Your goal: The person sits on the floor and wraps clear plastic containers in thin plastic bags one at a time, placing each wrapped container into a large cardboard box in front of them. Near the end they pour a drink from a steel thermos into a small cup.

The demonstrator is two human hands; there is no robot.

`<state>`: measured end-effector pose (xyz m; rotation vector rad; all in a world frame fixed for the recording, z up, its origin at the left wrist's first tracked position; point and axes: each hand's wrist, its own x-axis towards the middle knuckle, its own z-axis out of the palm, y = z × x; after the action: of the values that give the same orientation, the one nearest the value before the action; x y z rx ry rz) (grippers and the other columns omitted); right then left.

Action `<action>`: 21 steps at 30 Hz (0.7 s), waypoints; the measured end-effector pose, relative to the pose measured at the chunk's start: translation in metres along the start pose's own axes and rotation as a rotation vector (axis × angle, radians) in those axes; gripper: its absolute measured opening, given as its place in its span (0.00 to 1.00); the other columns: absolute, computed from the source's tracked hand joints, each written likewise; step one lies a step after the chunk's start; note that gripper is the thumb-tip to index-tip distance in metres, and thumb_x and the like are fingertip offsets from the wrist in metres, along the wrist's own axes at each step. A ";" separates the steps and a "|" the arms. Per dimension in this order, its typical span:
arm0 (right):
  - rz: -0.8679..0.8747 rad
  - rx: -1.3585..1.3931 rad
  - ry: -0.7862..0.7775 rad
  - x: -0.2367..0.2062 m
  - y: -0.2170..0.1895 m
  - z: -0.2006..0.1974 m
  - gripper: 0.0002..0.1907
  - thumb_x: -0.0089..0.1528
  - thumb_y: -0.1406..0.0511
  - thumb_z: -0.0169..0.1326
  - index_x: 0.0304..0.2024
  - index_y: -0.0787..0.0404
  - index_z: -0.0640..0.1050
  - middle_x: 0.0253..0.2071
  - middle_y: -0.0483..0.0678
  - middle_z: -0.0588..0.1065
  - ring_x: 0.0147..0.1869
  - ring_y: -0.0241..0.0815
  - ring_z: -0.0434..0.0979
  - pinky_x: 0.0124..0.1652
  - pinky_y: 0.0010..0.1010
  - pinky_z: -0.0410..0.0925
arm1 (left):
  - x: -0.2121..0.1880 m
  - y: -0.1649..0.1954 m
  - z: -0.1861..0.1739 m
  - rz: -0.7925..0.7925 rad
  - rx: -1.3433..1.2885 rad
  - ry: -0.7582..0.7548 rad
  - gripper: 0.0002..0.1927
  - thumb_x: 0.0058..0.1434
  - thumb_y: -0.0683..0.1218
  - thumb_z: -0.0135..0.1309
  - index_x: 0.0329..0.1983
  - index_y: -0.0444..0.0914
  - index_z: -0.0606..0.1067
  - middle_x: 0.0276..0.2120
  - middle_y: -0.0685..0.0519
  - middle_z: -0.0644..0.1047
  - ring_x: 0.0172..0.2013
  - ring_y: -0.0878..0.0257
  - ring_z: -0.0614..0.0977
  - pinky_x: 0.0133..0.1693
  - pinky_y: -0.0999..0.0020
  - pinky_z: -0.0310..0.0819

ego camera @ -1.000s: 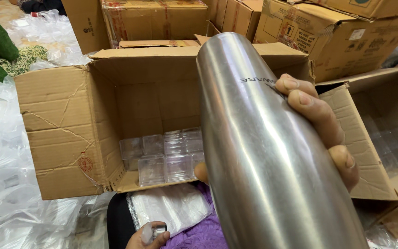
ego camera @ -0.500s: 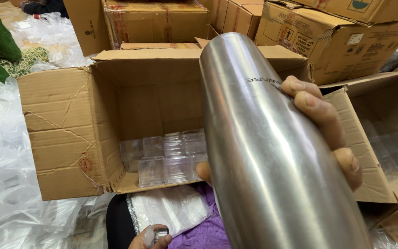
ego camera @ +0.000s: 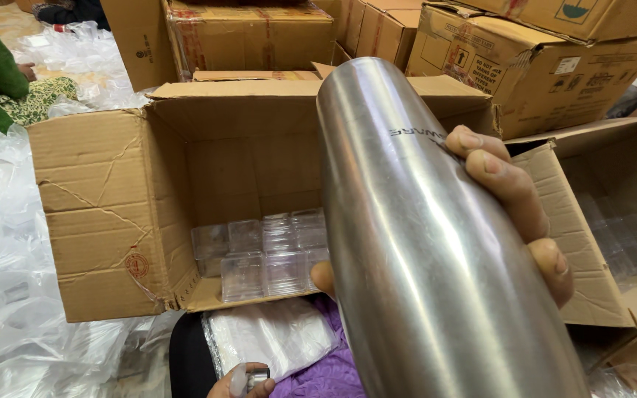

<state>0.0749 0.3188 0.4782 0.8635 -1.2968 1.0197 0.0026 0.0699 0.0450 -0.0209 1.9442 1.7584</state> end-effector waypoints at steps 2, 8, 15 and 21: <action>0.002 -0.013 -0.001 0.002 -0.002 0.002 0.18 0.78 0.52 0.35 0.68 0.33 0.67 0.66 0.55 0.71 0.68 0.52 0.70 0.70 0.51 0.65 | -0.001 0.001 0.001 -0.029 -0.004 0.006 0.27 0.49 0.52 0.75 0.48 0.33 0.82 0.25 0.48 0.84 0.27 0.63 0.84 0.36 0.69 0.78; -0.073 0.090 0.056 0.003 0.011 0.015 0.20 0.77 0.52 0.34 0.68 0.37 0.69 0.64 0.54 0.72 0.69 0.49 0.71 0.70 0.46 0.64 | -0.007 0.006 0.005 -0.051 0.001 0.010 0.26 0.50 0.51 0.75 0.47 0.33 0.81 0.23 0.49 0.83 0.25 0.65 0.82 0.33 0.71 0.77; 0.286 0.465 0.098 -0.005 0.020 -0.017 0.31 0.82 0.49 0.30 0.61 0.67 0.74 0.59 0.57 0.72 0.70 0.45 0.68 0.78 0.40 0.55 | -0.009 0.003 0.010 0.004 -0.119 0.009 0.23 0.48 0.46 0.72 0.44 0.30 0.81 0.22 0.50 0.82 0.23 0.66 0.81 0.30 0.71 0.77; 0.265 0.461 0.078 -0.010 0.021 -0.016 0.31 0.82 0.49 0.30 0.60 0.68 0.74 0.60 0.57 0.72 0.70 0.43 0.67 0.78 0.40 0.55 | -0.007 0.001 0.008 -0.011 -0.081 0.005 0.25 0.49 0.48 0.74 0.46 0.32 0.81 0.23 0.49 0.81 0.24 0.65 0.81 0.31 0.71 0.76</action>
<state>0.0611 0.3400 0.4661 0.9978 -1.1459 1.5871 0.0114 0.0753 0.0480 -0.0645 1.8716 1.8307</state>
